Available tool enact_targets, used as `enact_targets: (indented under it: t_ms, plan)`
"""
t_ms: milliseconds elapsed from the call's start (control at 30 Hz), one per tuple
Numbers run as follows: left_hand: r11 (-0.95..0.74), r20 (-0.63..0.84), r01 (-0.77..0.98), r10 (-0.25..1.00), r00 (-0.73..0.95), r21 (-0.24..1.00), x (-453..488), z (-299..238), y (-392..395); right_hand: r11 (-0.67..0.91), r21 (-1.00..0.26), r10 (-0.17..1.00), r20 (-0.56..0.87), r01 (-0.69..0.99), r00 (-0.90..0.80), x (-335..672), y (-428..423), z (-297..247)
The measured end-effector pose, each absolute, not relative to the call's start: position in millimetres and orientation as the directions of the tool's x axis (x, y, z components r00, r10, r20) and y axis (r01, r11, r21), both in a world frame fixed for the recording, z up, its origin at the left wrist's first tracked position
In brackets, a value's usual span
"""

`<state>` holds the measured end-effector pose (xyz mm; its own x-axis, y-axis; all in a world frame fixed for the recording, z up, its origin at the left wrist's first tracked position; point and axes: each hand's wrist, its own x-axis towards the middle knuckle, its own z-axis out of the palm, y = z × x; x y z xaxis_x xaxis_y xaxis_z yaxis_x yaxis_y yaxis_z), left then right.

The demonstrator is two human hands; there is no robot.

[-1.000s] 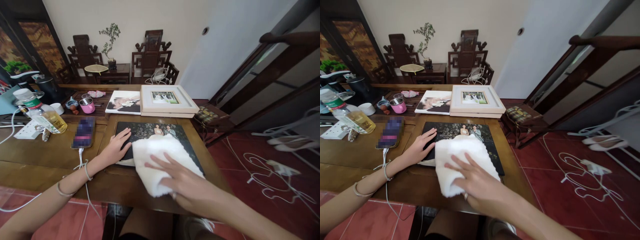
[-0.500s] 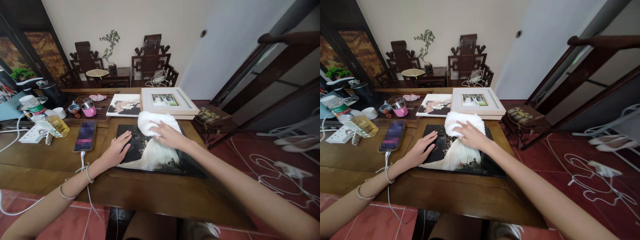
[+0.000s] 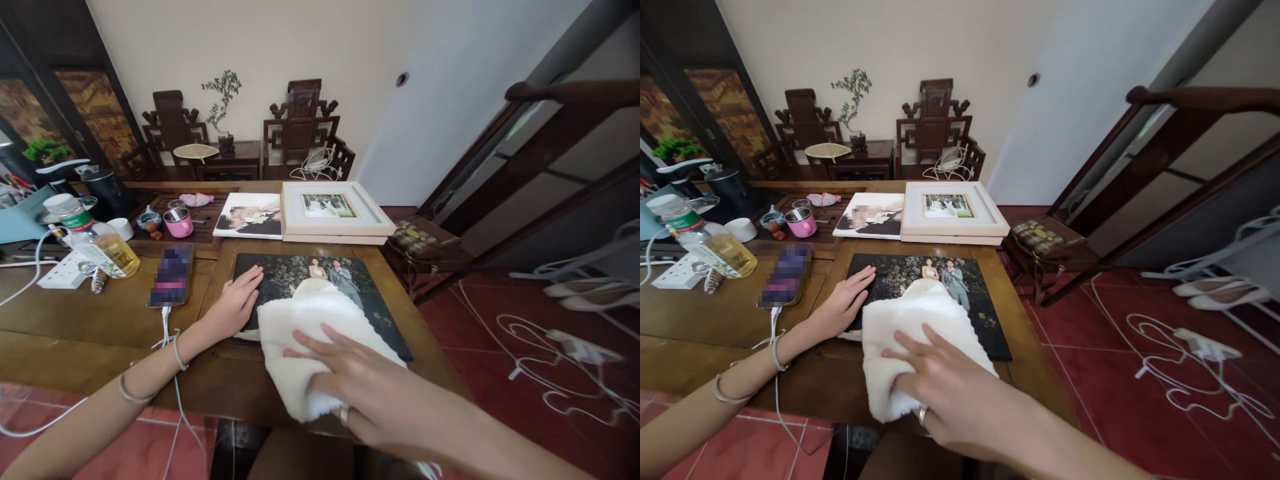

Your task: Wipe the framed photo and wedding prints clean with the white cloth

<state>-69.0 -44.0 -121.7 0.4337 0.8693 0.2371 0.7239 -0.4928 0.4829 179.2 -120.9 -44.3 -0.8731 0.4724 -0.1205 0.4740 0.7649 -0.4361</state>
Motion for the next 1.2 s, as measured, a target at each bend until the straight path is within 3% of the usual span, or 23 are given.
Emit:
enact_targets:
  t_ms: [333,467,600,767,867,1100,1200]
  plan:
    - [-0.493,0.241,0.729,0.870,0.431,0.474,-69.0,-121.7,-43.9,0.756,-0.225,0.646,0.098,0.615,-0.757,168.7,-1.8,-71.6]
    - [-0.490,0.239,0.726,0.871,0.430,0.481,-69.7,-122.5,-43.8,0.721,-0.183,0.691,0.118,0.668,-0.713,158.3,3.8,-76.8]
    - [-0.485,0.239,0.732,0.874,0.423,0.479,-69.7,-122.8,-43.8,0.719,-0.227,0.683,0.053,0.657,-0.729,154.7,-46.9,-72.3]
    - [-0.474,0.213,0.750,0.880,0.425,0.461,-68.6,-120.9,-44.9,0.747,-0.371,0.559,-0.099,0.552,-0.823,162.6,-114.5,-53.5]
    - [-0.476,0.220,0.752,0.879,0.423,0.456,-68.0,-120.7,-45.5,0.739,-0.404,0.543,-0.116,0.539,-0.831,172.6,-119.7,-49.3]
    - [-0.432,0.191,0.737,0.900,0.393,0.519,-66.7,-118.8,-45.9,0.605,-0.196,0.792,0.051,0.772,-0.608,175.6,-48.0,-76.7]
    - [-0.408,0.228,0.670,0.911,0.344,0.620,-66.5,-116.0,-43.6,0.589,-0.188,0.808,0.097,0.786,-0.582,155.9,-29.5,-81.5]
